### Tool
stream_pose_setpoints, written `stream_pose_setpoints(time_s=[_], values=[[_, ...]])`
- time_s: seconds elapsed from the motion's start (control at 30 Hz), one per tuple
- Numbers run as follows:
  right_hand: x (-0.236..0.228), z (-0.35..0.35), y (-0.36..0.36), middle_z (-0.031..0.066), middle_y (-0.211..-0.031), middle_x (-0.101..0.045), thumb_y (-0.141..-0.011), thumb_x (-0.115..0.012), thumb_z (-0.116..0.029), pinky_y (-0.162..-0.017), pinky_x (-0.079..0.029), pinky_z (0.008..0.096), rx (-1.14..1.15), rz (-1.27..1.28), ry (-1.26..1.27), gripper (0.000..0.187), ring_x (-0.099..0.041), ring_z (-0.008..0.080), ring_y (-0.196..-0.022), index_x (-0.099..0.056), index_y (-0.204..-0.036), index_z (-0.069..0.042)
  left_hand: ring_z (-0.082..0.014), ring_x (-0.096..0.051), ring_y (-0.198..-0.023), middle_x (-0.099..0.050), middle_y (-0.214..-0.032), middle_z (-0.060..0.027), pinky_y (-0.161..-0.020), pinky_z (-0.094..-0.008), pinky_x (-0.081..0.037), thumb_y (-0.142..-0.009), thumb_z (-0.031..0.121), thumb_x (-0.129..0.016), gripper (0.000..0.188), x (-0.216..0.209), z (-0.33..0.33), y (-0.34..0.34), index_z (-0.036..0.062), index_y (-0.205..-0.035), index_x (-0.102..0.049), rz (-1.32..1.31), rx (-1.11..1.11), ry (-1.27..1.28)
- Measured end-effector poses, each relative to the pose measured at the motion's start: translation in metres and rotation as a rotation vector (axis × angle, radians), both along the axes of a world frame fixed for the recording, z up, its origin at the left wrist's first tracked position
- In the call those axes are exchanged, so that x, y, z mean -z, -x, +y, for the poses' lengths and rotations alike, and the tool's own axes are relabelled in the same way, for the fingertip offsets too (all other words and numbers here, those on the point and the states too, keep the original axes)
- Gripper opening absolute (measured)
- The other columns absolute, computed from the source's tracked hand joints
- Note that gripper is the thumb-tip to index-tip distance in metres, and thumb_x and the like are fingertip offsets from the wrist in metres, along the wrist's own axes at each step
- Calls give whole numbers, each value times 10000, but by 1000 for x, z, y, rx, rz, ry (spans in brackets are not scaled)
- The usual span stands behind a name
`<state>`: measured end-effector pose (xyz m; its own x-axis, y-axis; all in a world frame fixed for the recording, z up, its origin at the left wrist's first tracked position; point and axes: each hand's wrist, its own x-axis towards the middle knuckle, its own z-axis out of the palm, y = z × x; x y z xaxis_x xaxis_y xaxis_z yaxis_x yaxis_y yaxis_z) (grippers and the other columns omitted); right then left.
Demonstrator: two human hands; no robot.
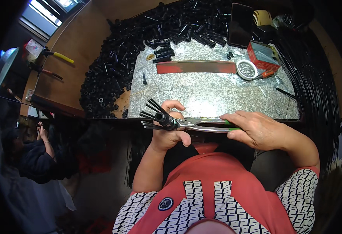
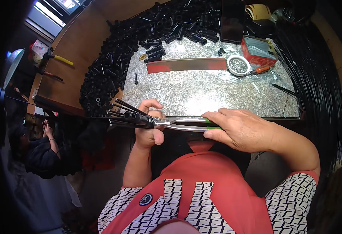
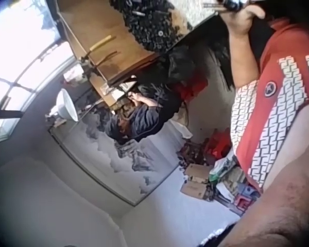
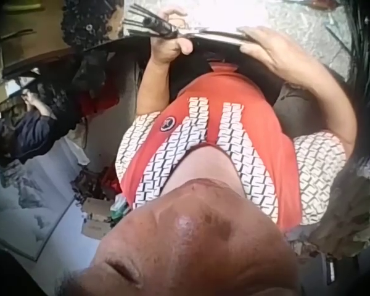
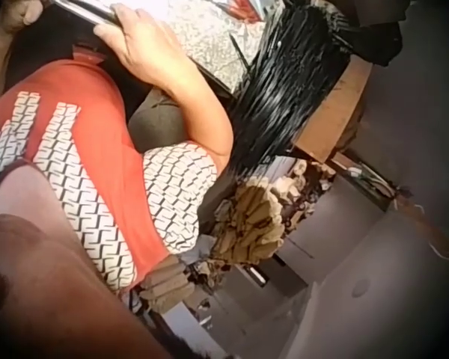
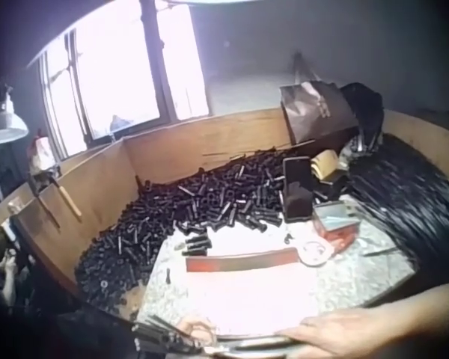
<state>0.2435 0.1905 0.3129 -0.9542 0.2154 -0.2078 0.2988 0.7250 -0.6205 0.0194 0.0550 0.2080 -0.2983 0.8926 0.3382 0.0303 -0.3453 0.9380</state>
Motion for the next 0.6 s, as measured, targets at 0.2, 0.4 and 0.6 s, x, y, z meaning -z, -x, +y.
stream_pose_setpoints(time_s=[0.2, 0.4, 0.6], values=[[24, -1, -2, 227, -951, -624, -927, -530, -170, -730, -496, 422, -16, 124, 261, 317, -616, 388, -829, -541, -1177, 24, -49, -396, -512, -402, -588, 60, -490, -213, -321, -550, 494, -817, 883, -3, 3, -5, -21, -1099, -355, -174, 24, -104], [35, -1, -5, 198, -920, -628, -910, -564, -176, -666, -499, 399, -50, 244, 317, 377, -621, 367, -741, -522, -1236, 8, -54, -406, -499, -408, -574, 61, -496, -221, -341, -532, 489, -830, 895, -10, 1, -6, -7, -1107, -356, -244, 76, -85], [22, -1, -18, 122, -734, -522, -820, -676, -344, -552, -446, 374, -21, 320, -356, 594, -540, 270, -605, -508, -1300, -36, -15, -381, -504, -406, -554, 80, -491, -177, -277, -490, 500, -817, 931, -16, -2, -1, -9, -1119, -357, -327, 121, -32]])
